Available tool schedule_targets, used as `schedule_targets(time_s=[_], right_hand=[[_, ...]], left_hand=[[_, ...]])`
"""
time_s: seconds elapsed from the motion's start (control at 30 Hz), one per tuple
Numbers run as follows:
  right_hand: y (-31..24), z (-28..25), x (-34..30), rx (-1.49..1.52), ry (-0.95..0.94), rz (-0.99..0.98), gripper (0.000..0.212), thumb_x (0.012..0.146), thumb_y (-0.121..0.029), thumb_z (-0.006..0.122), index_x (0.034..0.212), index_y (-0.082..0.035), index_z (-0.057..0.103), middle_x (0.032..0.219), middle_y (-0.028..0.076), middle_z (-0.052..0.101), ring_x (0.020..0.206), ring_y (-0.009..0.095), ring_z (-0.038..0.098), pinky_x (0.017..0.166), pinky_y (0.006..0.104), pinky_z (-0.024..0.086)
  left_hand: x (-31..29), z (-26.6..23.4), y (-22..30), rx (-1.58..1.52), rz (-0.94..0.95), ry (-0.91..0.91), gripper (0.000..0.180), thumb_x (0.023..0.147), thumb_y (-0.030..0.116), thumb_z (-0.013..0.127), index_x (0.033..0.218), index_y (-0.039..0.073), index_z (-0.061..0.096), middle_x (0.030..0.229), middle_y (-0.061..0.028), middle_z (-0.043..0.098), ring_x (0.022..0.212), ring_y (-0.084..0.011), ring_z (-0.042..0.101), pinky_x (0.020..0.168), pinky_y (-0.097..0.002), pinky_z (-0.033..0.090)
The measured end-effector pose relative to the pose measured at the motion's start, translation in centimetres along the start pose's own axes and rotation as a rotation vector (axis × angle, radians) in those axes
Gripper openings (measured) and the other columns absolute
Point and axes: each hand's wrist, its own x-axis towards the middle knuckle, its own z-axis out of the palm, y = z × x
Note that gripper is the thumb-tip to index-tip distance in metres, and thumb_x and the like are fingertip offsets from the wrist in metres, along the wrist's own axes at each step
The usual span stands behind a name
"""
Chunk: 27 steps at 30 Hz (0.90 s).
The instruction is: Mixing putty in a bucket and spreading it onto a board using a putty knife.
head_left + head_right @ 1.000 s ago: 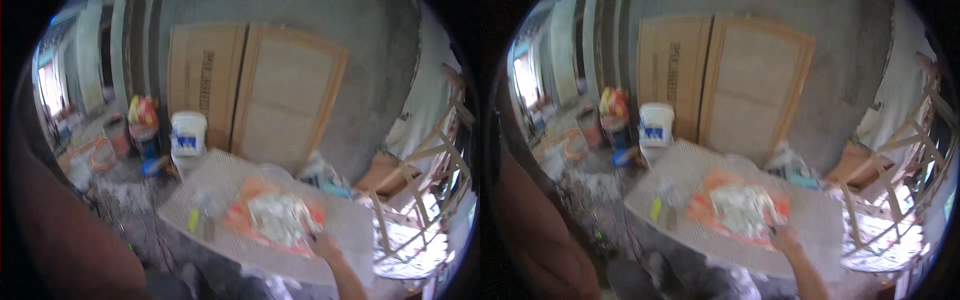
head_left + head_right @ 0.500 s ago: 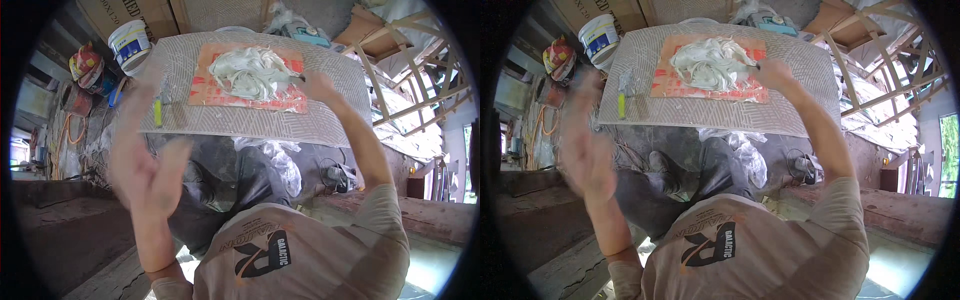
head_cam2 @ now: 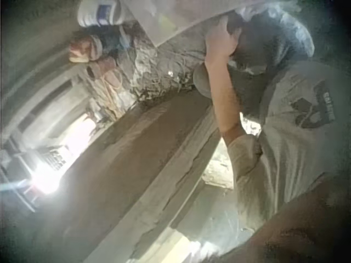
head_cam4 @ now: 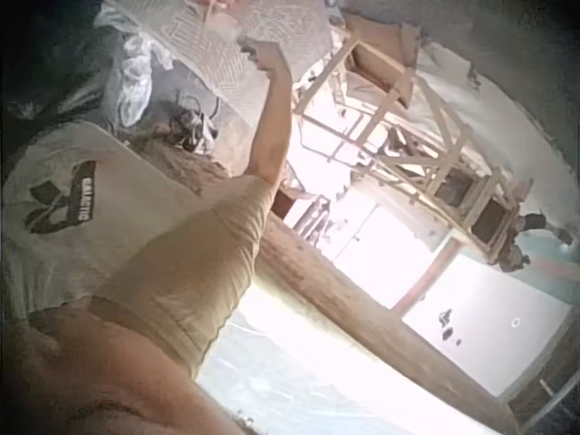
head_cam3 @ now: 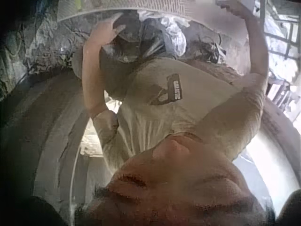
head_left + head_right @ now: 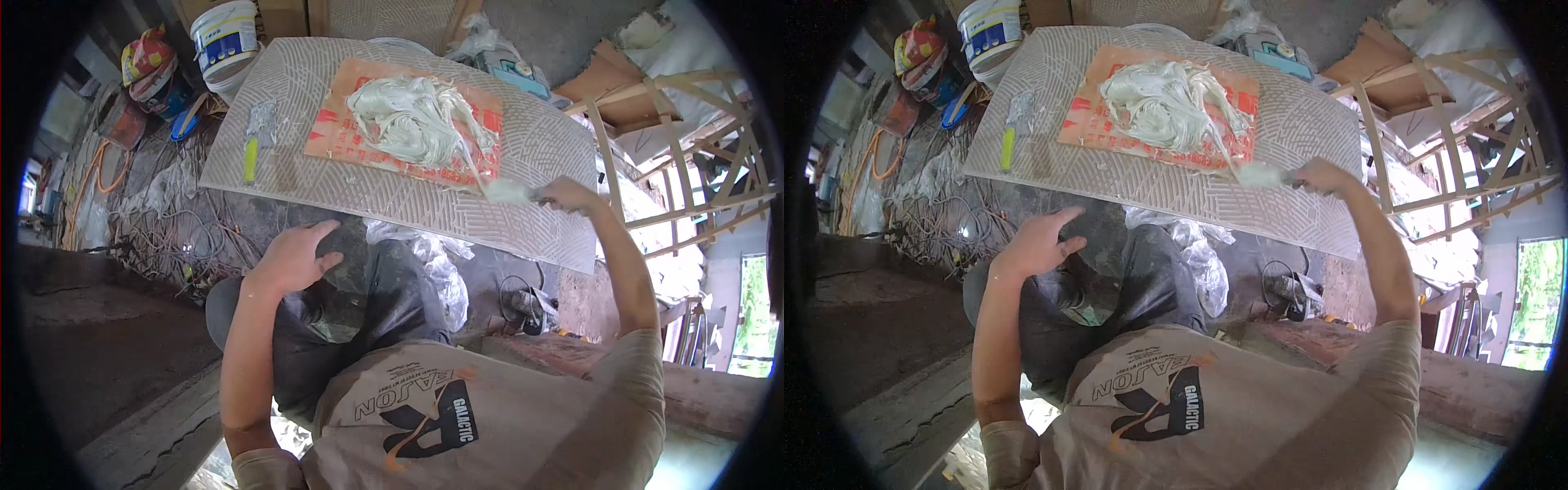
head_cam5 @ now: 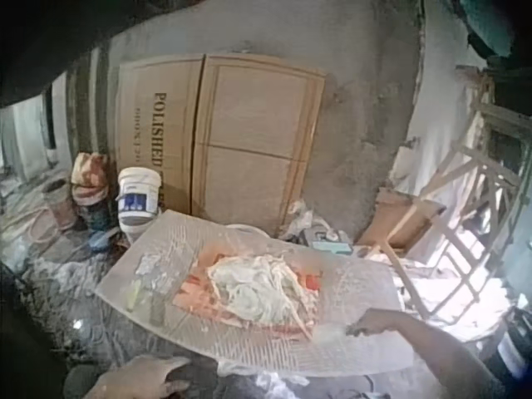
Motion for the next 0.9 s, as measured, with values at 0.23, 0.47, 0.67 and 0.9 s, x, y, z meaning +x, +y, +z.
schedule_targets(time_s=[0.23,0.47,0.67,0.9], right_hand=[[-4.3,4.6,1.6,0.09,-0.097,-0.027,0.045,0.093,-0.048,0.069,0.076,-0.006,0.071,0.058,-0.004,0.047,0.047,0.006,0.035,0.041,0.0269,0.023],[-13.4,4.2,-0.2,0.566,-0.074,-0.354,0.031,0.1,-0.035,0.063,0.091,-0.006,0.069,0.065,-0.006,0.048,0.052,0.004,0.038,0.046,0.0237,0.026],[-9.2,-1.1,3.3,0.465,0.134,-0.182,0.028,0.1,-0.031,0.063,0.09,-0.005,0.068,0.064,-0.003,0.048,0.051,0.006,0.039,0.045,0.0275,0.029],[-5.0,4.3,5.7,-0.017,-0.043,-0.094,0.025,0.101,-0.025,0.057,0.1,-0.004,0.071,0.07,-0.001,0.057,0.051,0.008,0.04,0.046,0.0279,0.028]], left_hand=[[-0.3,1.9,0.6,0.136,0.0,-0.078,0.058,0.09,0.031,0.075,0.139,0.004,0.058,0.124,-0.0264,0.068,0.116,-0.0445,0.063,0.1,-0.0497,0.05],[-0.7,1.7,4.6,0.164,0.001,-0.13,0.058,0.088,0.03,0.077,0.137,0.005,0.06,0.119,-0.0252,0.069,0.112,-0.0441,0.064,0.099,-0.0493,0.051],[1.4,3.4,5.7,0.174,0.209,-0.151,0.059,0.085,0.028,0.078,0.136,0.004,0.06,0.122,-0.0211,0.069,0.113,-0.0404,0.065,0.098,-0.0493,0.05],[5.4,6.2,7.9,0.222,0.439,-0.354,0.045,0.086,0.038,0.071,0.116,0.004,0.067,0.109,-0.0143,0.068,0.102,-0.029,0.064,0.086,-0.0439,0.047]])
